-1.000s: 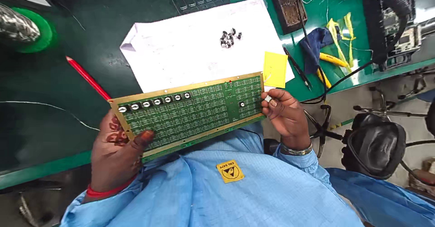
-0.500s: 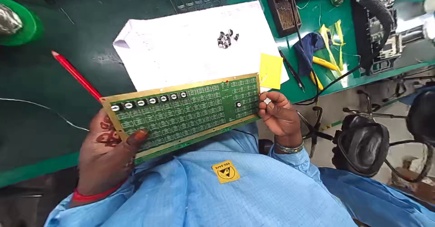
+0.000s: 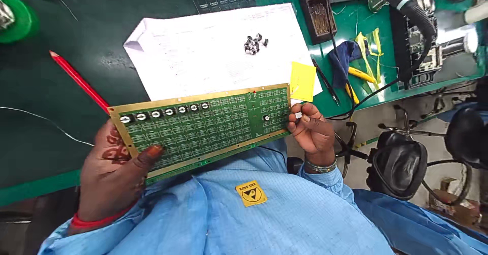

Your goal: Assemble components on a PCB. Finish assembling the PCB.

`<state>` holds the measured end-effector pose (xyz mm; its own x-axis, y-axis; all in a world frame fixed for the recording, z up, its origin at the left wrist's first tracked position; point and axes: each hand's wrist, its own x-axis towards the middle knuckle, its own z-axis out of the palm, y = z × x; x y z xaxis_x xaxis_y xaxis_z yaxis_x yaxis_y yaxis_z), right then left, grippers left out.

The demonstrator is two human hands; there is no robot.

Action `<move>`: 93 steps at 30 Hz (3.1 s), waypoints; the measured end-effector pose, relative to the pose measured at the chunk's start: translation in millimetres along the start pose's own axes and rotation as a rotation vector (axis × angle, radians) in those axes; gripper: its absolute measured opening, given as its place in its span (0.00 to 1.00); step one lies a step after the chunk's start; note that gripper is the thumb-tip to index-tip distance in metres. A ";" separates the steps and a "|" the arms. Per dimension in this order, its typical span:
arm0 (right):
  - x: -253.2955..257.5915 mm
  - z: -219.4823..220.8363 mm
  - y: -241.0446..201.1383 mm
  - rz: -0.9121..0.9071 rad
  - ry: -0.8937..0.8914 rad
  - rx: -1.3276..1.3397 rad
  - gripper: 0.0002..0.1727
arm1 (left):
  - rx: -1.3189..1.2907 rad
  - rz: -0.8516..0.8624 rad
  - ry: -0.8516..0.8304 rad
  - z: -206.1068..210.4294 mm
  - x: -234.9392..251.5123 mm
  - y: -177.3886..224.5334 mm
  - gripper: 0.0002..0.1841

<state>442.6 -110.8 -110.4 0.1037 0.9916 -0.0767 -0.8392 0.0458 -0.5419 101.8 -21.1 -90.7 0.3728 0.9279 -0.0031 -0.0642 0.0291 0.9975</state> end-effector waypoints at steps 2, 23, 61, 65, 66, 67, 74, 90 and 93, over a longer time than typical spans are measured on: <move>0.2 0.2 0.4 0.000 0.012 0.000 0.10 | 0.001 -0.002 0.000 0.5 0.2 0.8 0.34; -15.5 -8.8 -37.3 -0.237 0.427 -0.859 0.11 | 0.047 0.006 0.035 -4.1 -2.5 -5.1 0.35; -14.4 -39.8 -22.0 -0.762 0.347 -1.851 0.05 | 0.071 -0.009 0.040 -7.9 -4.4 -8.4 0.35; -13.5 -38.4 -22.8 -0.750 0.343 -1.876 0.05 | 0.069 -0.009 0.038 -8.7 -5.1 -8.9 0.35; -13.2 -37.8 -23.0 -0.751 0.339 -1.883 0.04 | 0.069 -0.011 0.042 -8.1 -4.9 -8.0 0.35; -12.9 -37.0 -23.6 -0.751 0.334 -1.890 0.04 | 0.068 -0.013 0.043 -7.6 -4.4 -7.5 0.35; -11.6 -28.6 -29.9 -0.670 0.308 -1.967 0.06 | 0.074 0.006 0.053 -7.5 -4.6 -9.1 0.34; -20.1 -22.6 -30.4 -0.512 0.453 -1.341 0.14 | 0.065 0.027 0.048 -8.1 -4.7 -10.7 0.35; -18.8 -22.7 -30.9 -0.498 0.454 -1.302 0.11 | 0.064 0.021 0.052 -8.2 -5.1 -10.2 0.36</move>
<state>478.7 -133.6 -111.2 0.5943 0.7728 0.2226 0.3715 -0.0183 -0.9282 93.0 -23.0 -101.4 0.3237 0.9460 0.0162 -0.0121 -0.0130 0.9998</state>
